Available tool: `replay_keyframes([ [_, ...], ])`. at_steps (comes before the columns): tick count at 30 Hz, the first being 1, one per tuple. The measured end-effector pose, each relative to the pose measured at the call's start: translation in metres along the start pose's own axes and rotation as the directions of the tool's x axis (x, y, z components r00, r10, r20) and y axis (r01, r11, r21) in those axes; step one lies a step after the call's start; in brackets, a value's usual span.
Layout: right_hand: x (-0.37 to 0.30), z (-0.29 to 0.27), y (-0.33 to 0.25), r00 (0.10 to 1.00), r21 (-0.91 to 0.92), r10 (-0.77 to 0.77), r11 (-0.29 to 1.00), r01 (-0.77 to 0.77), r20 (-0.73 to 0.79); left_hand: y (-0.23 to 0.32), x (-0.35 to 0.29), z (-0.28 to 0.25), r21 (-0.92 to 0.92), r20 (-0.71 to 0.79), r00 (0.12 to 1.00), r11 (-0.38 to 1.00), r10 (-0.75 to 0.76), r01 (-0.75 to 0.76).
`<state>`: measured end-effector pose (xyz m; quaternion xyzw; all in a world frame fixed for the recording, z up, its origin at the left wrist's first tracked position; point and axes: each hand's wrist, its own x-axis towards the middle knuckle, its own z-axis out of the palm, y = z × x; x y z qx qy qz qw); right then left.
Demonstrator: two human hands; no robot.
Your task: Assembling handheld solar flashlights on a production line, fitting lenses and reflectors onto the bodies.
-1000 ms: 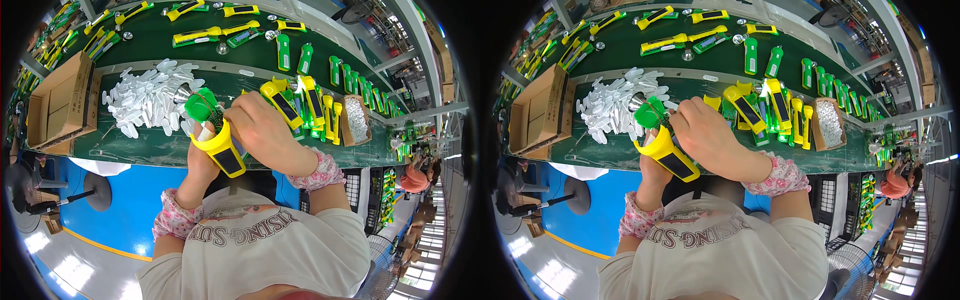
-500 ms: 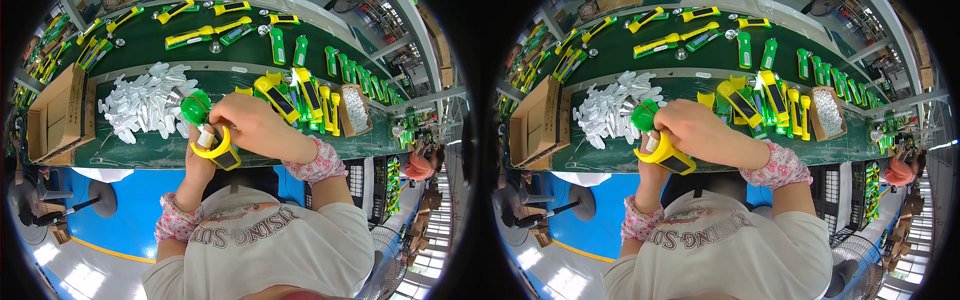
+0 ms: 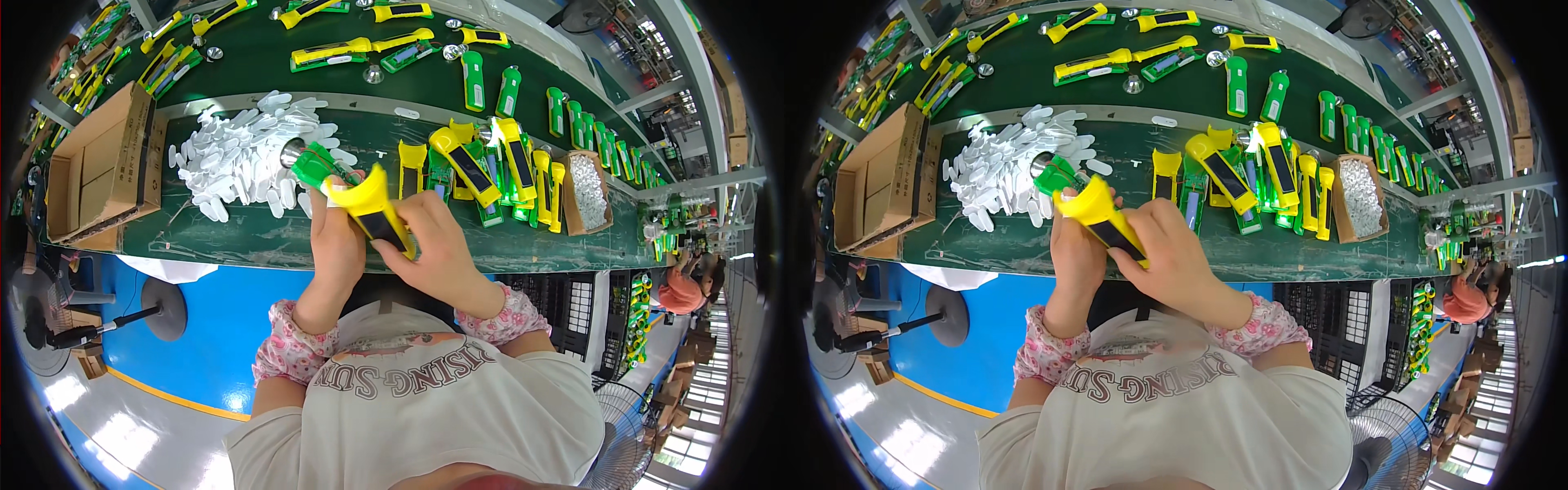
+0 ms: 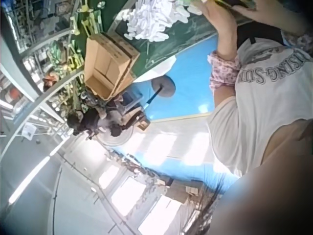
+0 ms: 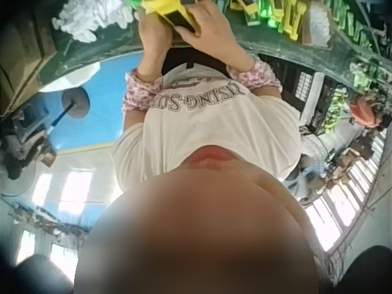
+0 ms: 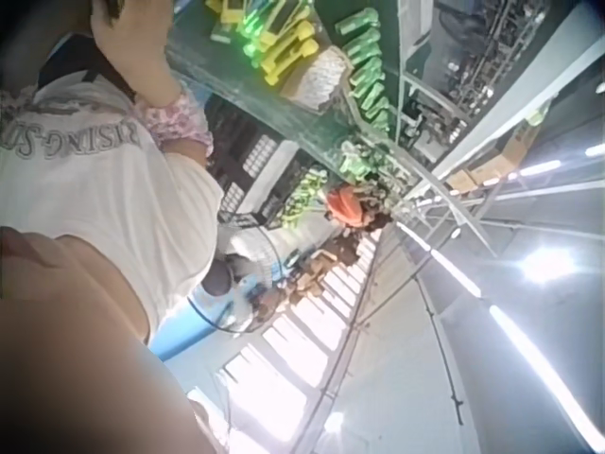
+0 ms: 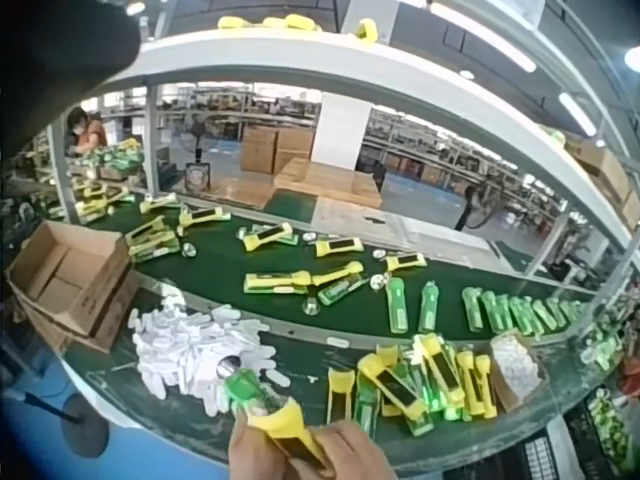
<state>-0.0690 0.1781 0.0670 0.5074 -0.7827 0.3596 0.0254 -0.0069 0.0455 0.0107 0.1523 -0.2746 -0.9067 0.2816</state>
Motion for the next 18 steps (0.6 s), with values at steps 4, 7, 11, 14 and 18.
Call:
replay_keyframes([
  [4, 0.014, -0.011, 0.022, 0.914, 0.777, 0.314, 0.495, -0.389, 0.258, 0.013, -0.005, 0.019, 0.156, 0.006, 1.0, 0.987, 0.028, -0.028],
  [7, 0.029, -0.02, 0.048, 0.873, 0.661, 0.243, 0.577, -0.48, 0.422, 0.021, -0.007, 0.024, 0.047, 0.057, 0.998, 0.999, 0.009, -0.012],
  [11, 0.018, -0.01, 0.043, 0.939, 0.427, 0.097, 0.872, -0.24, 0.33, 0.021, -0.005, 0.011, 0.03, 0.008, 1.0, 0.999, -0.022, 0.021],
  [14, 0.02, -0.008, 0.039, 0.949, 0.492, 0.114, 0.833, -0.252, 0.294, 0.023, -0.004, 0.012, 0.011, -0.059, 0.998, 0.999, -0.038, 0.038],
  [18, 0.017, 0.01, 0.039, 0.98, 0.568, 0.071, 0.806, -0.166, 0.185, 0.021, 0.0, 0.007, -0.045, -0.083, 0.987, 0.99, -0.137, 0.134],
])
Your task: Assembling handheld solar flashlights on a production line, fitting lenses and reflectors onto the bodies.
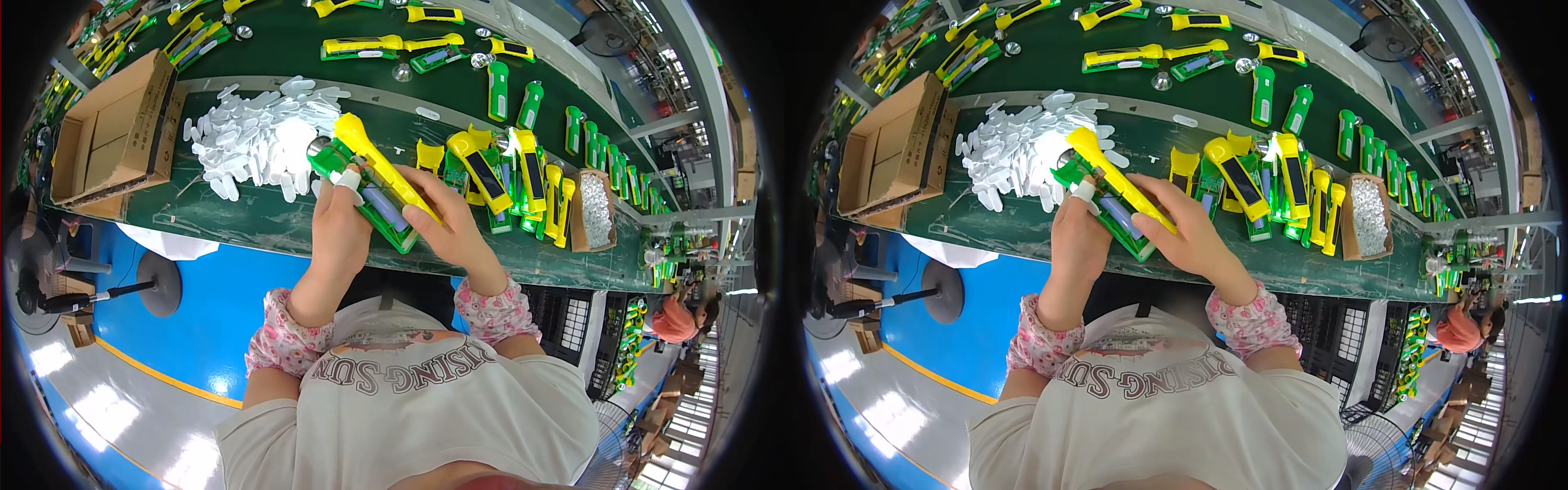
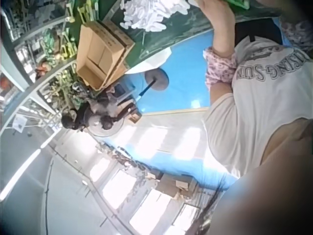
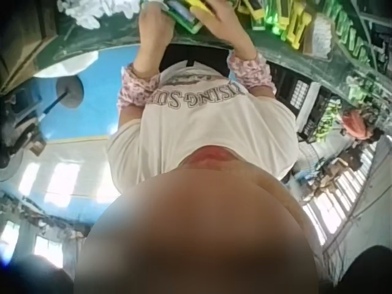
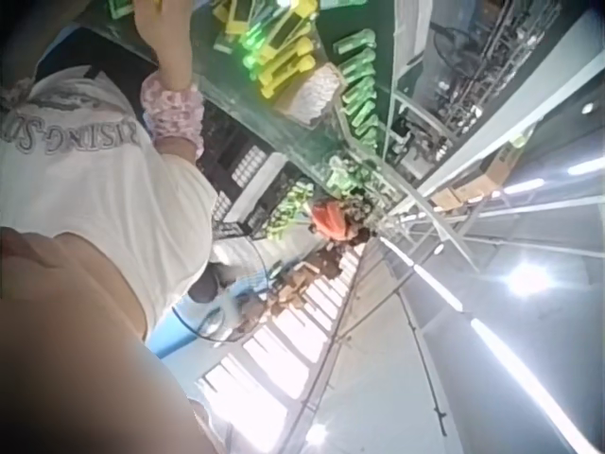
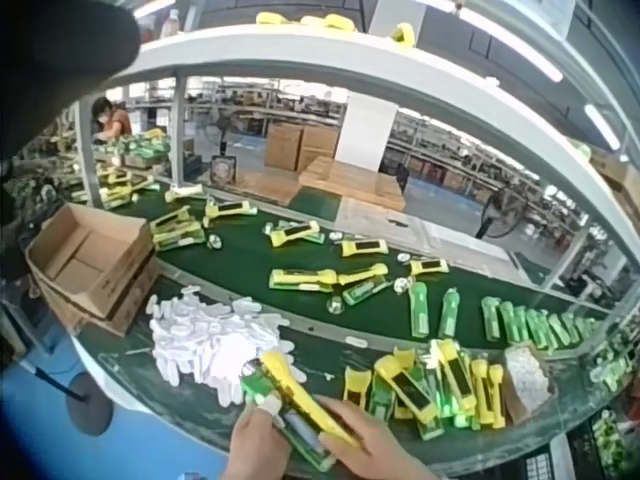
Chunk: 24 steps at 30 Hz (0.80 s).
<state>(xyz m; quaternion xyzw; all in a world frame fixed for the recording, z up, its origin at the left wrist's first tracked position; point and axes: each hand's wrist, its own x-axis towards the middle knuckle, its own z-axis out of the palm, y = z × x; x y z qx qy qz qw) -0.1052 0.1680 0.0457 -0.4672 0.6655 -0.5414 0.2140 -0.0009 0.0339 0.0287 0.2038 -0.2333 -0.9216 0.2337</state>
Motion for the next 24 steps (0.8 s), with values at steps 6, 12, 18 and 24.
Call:
replay_keyframes([
  [6, -0.001, 0.0, 0.003, 0.995, -0.026, 0.1, 0.995, -0.1, -0.02, -0.006, 0.004, 0.002, -0.006, -0.091, 0.996, 1.0, 0.003, -0.003],
  [12, -0.007, 0.018, 0.01, 0.987, 0.119, 0.09, 0.99, -0.074, -0.135, -0.009, 0.007, 0.0, 0.163, -0.03, 0.996, 0.984, 0.083, -0.077],
  [18, -0.003, 0.023, 0.012, 0.983, 0.2, 0.122, 0.975, -0.094, -0.136, -0.005, 0.001, 0.007, 0.133, -0.031, 0.998, 0.99, 0.049, -0.044],
  [24, 0.0, 0.025, 0.016, 0.987, 0.202, 0.044, 0.979, -0.013, -0.153, -0.012, 0.009, -0.005, 0.176, -0.028, 0.996, 0.981, 0.086, -0.08],
])
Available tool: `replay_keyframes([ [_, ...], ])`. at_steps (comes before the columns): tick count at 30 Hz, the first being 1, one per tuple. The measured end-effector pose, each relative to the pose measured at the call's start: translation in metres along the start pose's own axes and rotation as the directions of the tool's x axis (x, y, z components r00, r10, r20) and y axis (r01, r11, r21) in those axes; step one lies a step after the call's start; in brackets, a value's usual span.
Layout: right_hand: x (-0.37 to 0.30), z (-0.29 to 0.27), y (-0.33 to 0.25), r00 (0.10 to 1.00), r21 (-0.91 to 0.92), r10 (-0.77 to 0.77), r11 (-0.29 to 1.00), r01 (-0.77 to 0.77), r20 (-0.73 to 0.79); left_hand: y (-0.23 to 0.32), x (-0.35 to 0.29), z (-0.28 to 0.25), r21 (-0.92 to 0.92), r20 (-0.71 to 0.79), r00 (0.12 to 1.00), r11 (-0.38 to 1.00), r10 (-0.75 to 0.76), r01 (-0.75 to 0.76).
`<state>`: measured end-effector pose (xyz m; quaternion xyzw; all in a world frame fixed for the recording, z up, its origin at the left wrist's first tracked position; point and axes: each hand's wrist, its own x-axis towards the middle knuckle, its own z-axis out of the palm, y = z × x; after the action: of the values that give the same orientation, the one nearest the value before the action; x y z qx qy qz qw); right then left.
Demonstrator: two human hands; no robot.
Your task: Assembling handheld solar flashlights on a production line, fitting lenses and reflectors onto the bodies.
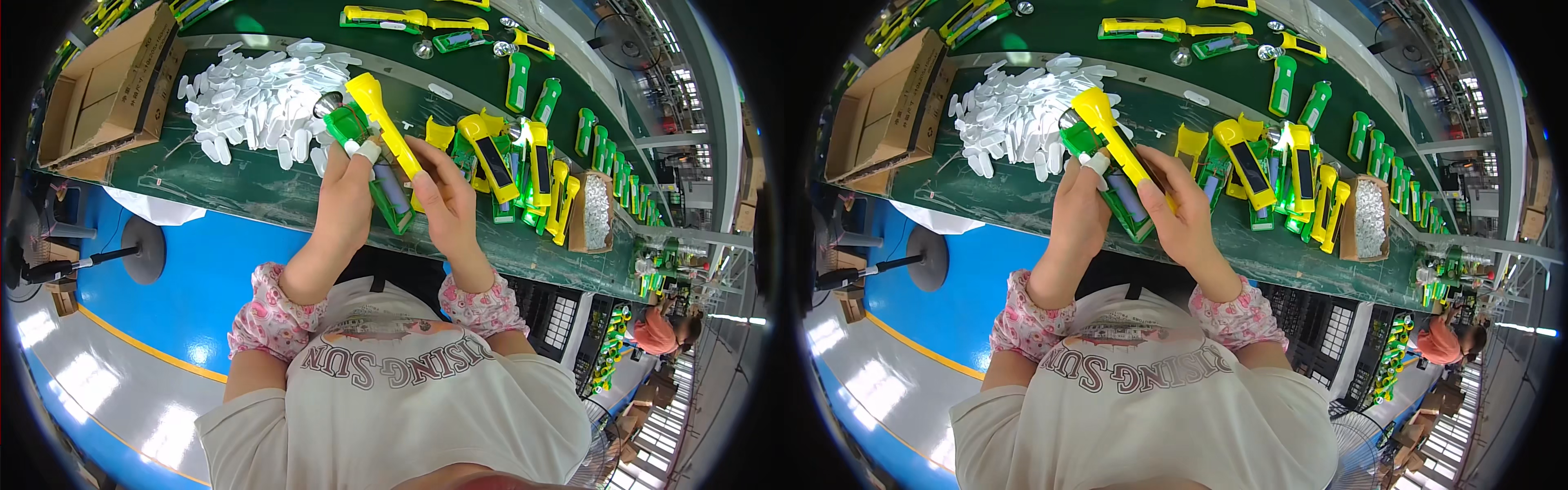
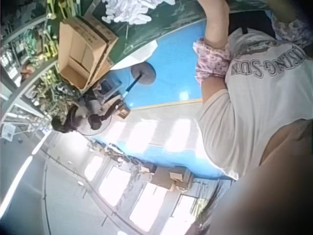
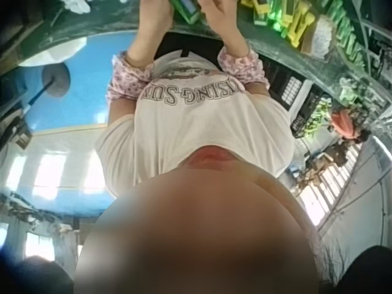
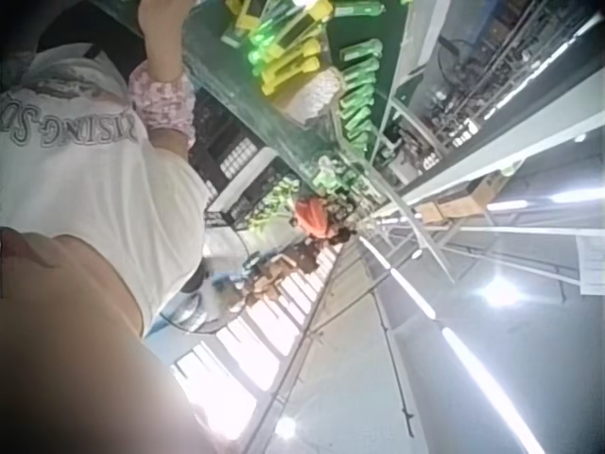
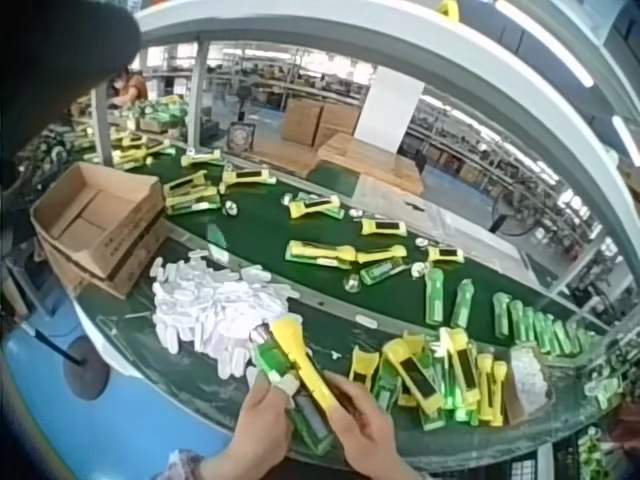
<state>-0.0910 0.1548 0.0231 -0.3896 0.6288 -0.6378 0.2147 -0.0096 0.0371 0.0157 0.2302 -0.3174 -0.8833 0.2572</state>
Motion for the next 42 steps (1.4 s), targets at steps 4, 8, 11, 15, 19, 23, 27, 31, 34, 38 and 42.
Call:
replay_keyframes([
  [4, 0.001, 0.003, -0.005, 0.999, 0.002, 0.027, 1.0, -0.027, -0.017, 0.003, -0.002, 0.003, -0.019, 0.009, 1.0, 1.0, -0.002, 0.003],
  [8, 0.001, 0.002, -0.004, 0.998, 0.034, 0.055, 0.998, -0.054, -0.029, 0.003, -0.003, 0.004, -0.017, 0.024, 1.0, 1.0, -0.013, 0.013],
  [11, 0.003, -0.002, -0.006, 0.997, 0.002, 0.072, 0.997, -0.072, -0.009, 0.002, -0.001, 0.002, -0.023, 0.016, 1.0, 1.0, -0.015, 0.015],
  [15, 0.005, -0.011, -0.011, 0.988, -0.008, 0.153, 0.988, -0.153, 0.012, 0.002, -0.001, 0.004, -0.04, 0.006, 0.999, 0.999, -0.036, 0.036],
  [19, 0.003, -0.013, -0.016, 0.977, 0.045, 0.203, 0.977, -0.206, 0.063, 0.005, 0.0, 0.006, -0.007, 0.033, 0.999, 1.0, 0.009, -0.008],
  [23, 0.002, -0.006, -0.009, 0.999, -0.088, 0.044, 0.995, -0.046, -0.026, 0.006, 0.002, 0.007, -0.073, -0.008, 0.999, 0.997, -0.033, 0.033],
  [27, 0.003, -0.005, -0.004, 0.998, 0.023, 0.055, 0.998, -0.054, -0.02, 0.006, 0.002, 0.007, -0.11, 0.026, 0.999, 0.994, -0.025, 0.028],
  [31, 0.003, -0.006, -0.008, 0.99, 0.04, 0.137, 0.99, -0.137, -0.021, 0.005, 0.002, 0.005, -0.092, 0.013, 0.999, 0.995, -0.031, 0.032],
  [34, 0.004, -0.006, -0.01, 0.99, 0.002, 0.142, 0.99, -0.142, -0.016, 0.006, 0.0, 0.008, -0.086, 0.023, 0.999, 0.996, -0.031, 0.033],
  [38, -0.003, -0.002, 0.001, 0.995, -0.074, 0.083, 0.993, -0.088, -0.06, -0.002, 0.004, 0.003, -0.104, -0.036, 0.999, 0.995, -0.008, 0.004],
  [42, -0.006, -0.008, 0.017, 0.999, -0.28, -0.03, 0.96, 0.021, -0.027, -0.01, 0.008, -0.001, -0.107, -0.074, 0.997, 0.994, 0.015, -0.023],
])
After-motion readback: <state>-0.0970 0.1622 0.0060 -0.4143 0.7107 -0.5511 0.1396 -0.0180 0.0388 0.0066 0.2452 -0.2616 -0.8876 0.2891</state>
